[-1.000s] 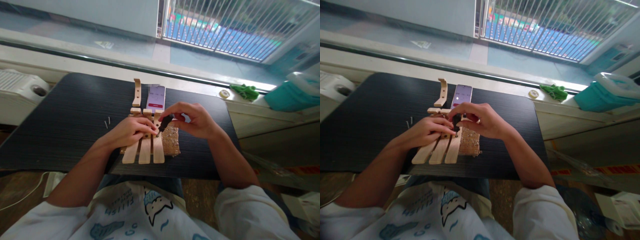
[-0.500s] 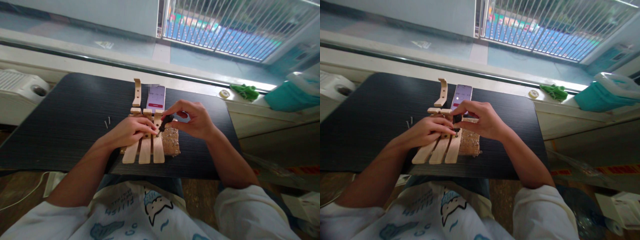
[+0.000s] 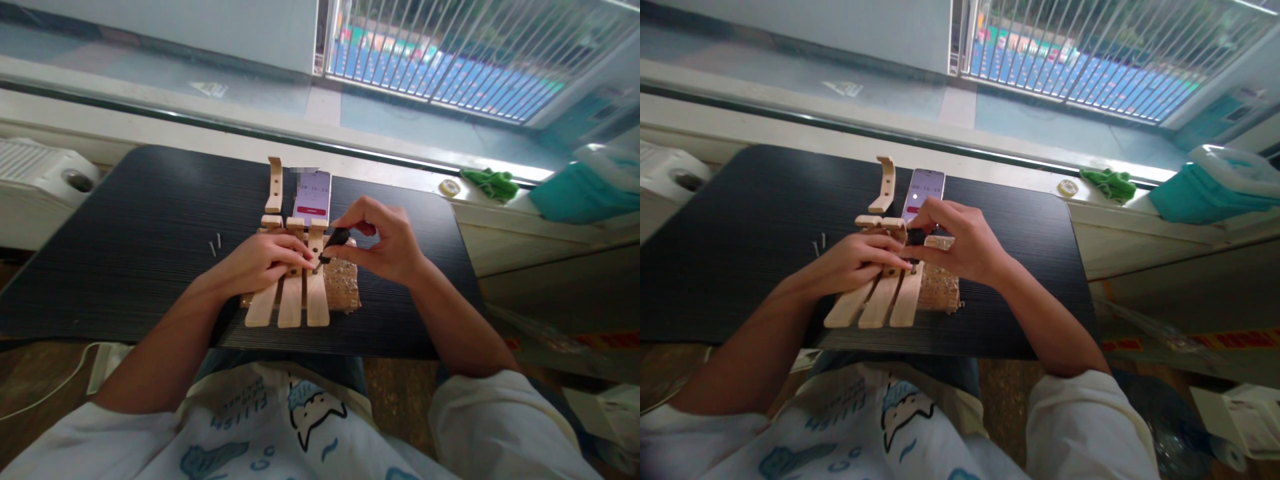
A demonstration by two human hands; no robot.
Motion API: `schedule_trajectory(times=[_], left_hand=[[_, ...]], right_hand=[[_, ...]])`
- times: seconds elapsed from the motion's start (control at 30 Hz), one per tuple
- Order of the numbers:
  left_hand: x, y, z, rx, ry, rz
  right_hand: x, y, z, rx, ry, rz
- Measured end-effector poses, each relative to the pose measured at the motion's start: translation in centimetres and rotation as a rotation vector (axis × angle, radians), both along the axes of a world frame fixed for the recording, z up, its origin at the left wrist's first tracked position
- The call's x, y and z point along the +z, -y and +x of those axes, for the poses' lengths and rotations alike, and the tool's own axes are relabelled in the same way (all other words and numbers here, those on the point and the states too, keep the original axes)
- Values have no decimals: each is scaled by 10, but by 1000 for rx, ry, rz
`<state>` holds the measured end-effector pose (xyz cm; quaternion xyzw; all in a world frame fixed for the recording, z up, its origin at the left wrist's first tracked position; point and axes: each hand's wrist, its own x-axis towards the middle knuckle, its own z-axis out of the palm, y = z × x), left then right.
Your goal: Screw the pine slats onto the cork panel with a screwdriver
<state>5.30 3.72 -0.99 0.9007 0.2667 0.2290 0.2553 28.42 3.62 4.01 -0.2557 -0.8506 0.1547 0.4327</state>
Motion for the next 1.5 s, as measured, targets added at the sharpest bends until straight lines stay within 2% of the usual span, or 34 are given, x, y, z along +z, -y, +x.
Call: schedule_trajectory(times=[0.37,0.53,0.7,0.8,0.93,1.13,1.33,1.5], left_hand=[[0,-1,0,-2,-15,5],[-1,-1,-1,-16,-4,34],[0,-1,-1,-15,8,36],[1,0,0,-8,0,28],[1,0,0,-8,6,43],[0,0,0,-16,19,50],[1,0,0,-14,27,51],[0,0,1,-10,19,39]], right_hand=[[1,10,-6,-114,35,86],[-1,7,-7,-42,42,190],[-2,1,-4,62,23,208],[3,-1,0,141,72,156],[8,0,6,208,126,-20],[4,0,7,316,79,-240],[1,-2,4,378,20,-304],[0,-4,5,313,8,-260]])
